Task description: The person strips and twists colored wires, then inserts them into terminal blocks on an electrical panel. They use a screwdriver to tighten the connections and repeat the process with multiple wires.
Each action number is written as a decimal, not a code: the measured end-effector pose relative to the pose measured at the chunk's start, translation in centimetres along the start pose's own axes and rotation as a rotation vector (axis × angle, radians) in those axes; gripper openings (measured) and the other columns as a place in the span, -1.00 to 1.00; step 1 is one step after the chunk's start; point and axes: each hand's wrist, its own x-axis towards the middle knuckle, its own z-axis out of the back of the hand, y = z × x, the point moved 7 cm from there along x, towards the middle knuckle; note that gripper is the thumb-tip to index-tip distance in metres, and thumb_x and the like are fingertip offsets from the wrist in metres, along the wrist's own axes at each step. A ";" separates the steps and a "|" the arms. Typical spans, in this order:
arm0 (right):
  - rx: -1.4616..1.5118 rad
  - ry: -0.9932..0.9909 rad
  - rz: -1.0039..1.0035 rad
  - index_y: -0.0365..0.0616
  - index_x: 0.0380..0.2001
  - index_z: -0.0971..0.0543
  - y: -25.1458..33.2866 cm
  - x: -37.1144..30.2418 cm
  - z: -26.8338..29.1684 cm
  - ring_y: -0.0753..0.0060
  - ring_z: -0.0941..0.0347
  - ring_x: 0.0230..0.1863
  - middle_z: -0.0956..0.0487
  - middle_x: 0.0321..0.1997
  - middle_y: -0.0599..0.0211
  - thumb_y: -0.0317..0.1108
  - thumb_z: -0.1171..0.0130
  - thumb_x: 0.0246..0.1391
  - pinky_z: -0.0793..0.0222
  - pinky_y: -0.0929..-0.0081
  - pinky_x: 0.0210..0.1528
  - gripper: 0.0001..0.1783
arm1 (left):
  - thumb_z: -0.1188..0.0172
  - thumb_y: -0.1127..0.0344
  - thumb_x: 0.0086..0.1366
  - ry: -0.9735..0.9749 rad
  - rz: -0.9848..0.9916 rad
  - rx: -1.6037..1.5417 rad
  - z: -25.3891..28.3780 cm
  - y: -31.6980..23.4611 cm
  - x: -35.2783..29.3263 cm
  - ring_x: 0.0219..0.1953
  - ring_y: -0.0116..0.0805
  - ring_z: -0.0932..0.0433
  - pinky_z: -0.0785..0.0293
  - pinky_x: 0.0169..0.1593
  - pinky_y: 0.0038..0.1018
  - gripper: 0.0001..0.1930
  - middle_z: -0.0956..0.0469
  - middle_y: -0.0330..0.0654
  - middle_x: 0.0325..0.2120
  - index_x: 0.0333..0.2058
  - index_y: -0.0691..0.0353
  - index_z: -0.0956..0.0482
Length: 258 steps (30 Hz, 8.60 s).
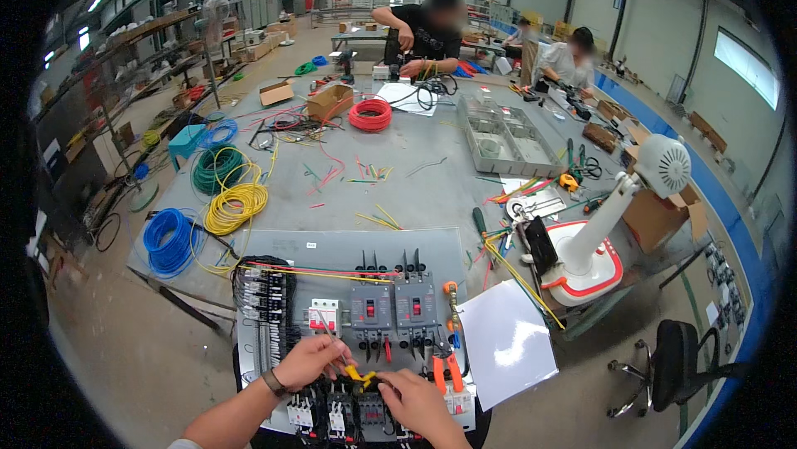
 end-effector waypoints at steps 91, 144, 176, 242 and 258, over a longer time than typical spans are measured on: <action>-0.063 -0.371 0.113 -0.23 0.01 -0.70 -1.1 13.4 12.5 0.30 -0.63 -0.25 -0.69 -0.13 0.14 -0.37 -0.30 0.31 -0.54 0.36 -0.16 -0.73 | -0.41 0.33 0.29 -0.362 -0.498 0.724 -4.5 -2.2 -8.7 -0.49 -0.20 -0.62 -0.49 -0.43 -0.36 -0.94 -0.63 -0.21 -0.46 -0.33 0.14 -0.72; -0.296 -0.759 -0.082 -0.26 -0.08 -0.66 -16.3 15.0 27.6 0.39 -0.56 -0.45 -0.67 -0.43 0.26 -0.27 -0.08 0.49 -0.46 0.33 -0.33 -0.72 | -0.38 0.44 0.22 -0.441 -0.588 0.730 -5.1 -2.9 -9.3 -0.55 -0.16 -0.62 -0.49 -0.46 -0.35 -0.94 -0.62 -0.12 -0.53 -0.42 0.25 -0.68; -0.172 0.127 0.578 0.02 -0.13 -0.82 12.2 0.5 4.6 0.27 -0.62 -0.35 -0.71 -0.34 0.41 -0.45 -0.51 -0.03 -0.48 0.36 -0.32 -0.67 | -0.15 0.25 0.59 0.002 -0.242 -0.610 -1.0 -7.7 -12.3 -0.16 -0.27 -0.73 -0.63 -0.15 -0.43 -0.65 -0.72 0.05 -0.13 0.13 0.43 -0.57; 0.581 -0.349 0.178 -0.35 -0.13 -0.73 15.1 1.7 4.5 0.58 -0.55 -0.31 -0.62 -0.14 0.21 -0.71 -0.40 0.14 -0.48 0.65 -0.31 -0.77 | -0.01 0.13 0.68 0.033 -0.445 -1.034 0.9 -7.4 -4.9 -0.56 -0.62 -0.06 -0.03 -0.55 -0.61 -0.72 -0.16 -0.43 -0.51 0.06 0.18 -0.55; 0.857 -0.151 0.011 -0.38 0.09 -0.66 10.9 4.2 -0.3 0.66 -0.49 -0.28 -0.57 -0.05 0.26 -0.73 -0.20 0.26 -0.45 0.65 -0.35 -0.65 | 0.06 0.26 0.64 -0.055 -0.415 -0.955 0.8 -5.6 -5.3 -0.18 -0.35 -0.55 -0.51 0.02 -0.32 -0.63 -0.59 -0.20 -0.23 0.29 0.27 -0.45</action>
